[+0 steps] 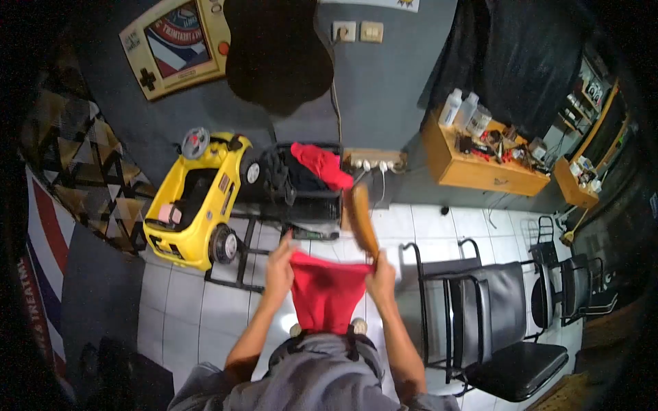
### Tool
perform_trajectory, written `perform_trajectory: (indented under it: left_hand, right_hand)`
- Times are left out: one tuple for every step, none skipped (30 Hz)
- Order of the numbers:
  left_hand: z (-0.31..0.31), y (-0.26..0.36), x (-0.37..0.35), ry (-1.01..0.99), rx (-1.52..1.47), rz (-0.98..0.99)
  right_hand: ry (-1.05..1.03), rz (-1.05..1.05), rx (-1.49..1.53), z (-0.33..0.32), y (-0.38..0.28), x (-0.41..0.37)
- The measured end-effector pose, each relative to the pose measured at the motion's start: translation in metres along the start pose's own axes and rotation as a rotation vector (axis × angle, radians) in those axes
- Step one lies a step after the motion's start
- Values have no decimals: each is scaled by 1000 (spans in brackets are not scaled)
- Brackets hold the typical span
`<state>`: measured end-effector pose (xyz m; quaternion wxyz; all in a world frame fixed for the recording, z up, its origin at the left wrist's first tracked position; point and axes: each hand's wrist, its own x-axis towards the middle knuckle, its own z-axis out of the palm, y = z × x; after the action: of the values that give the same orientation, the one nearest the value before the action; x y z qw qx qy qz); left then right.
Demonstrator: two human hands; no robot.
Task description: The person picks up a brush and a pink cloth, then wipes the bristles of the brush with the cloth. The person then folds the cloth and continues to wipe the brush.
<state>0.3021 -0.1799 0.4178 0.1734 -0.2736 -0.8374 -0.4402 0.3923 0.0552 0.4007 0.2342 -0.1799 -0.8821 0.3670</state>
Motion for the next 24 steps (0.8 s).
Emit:
perform_trajectory:
  left_hand:
    - [-21,28,18,55,21,55]
    - [-36,48,27,113,42,110]
    - [-45,61,27,194,58,157]
    - [-48,67,21,272,76,203]
    - [-47,68,8,315,68,231]
    - [-42,62,-8,310,109,260]
    - [-32,49,-24,225,114,247]
    - [-21,36,-41,136,119,232]
    - [-17,26,-59,-111,150,122]
    - [-1,-14,-101,-390,167,13]
    - [3,-40,-144,-645,119,-143]
    - [-2,-50,-152,-1217,79,-507]
    - [10,-85,-191,-1196,-138,-278]
    - [9,-86,-188,-1109,-120,-291]
    - [11,-86,-186,-1018,-104,-304]
    - [10,-84,-190,-932,-91,-325]
    - [10,-76,-176,-838,44,-331]
    - [24,-92,-174,-697,49,-288]
    - [22,-79,-143,-659,-20,-343]
    - [32,-92,-133,-531,-25,-293]
    - [40,-105,-124,-405,-30,-244]
    - [29,-85,-93,-312,-38,-227]
    - [23,-74,-73,-250,-27,-247]
    - [4,-48,-48,-175,-43,-141]
  right_hand:
    - [62,-9,75,-18,-22,6]
    - [164,-58,209,-39,-51,5]
    - [214,-113,186,-46,-51,1]
    - [281,-160,347,-45,-48,-9]
    - [301,-224,281,-48,-49,-20]
    - [324,-297,219,-50,-51,-27]
    - [267,-317,124,-37,-31,-41]
    - [211,-342,30,-24,-10,-56]
    - [158,-372,-60,-11,11,-71]
    - [-218,-87,-147,-1,41,-93]
    - [-647,189,-347,9,64,-109]
    - [-800,155,-296,21,99,-133]
    - [-902,110,-401,26,112,-150]
    - [-921,67,-311,27,109,-157]
    - [-863,59,-246,28,111,-152]
    - [-814,57,-180,30,113,-151]
    - [-768,136,-194,35,106,-145]
    - [-717,211,-209,44,99,-130]
    - [-622,177,-200,53,99,-116]
    - [-530,145,-191,61,100,-103]
    - [-401,19,-144,62,95,-87]
    - [-275,-101,-96,62,86,-72]
    - [-237,-22,-93,53,61,-54]
    - [-197,53,-92,35,27,-37]
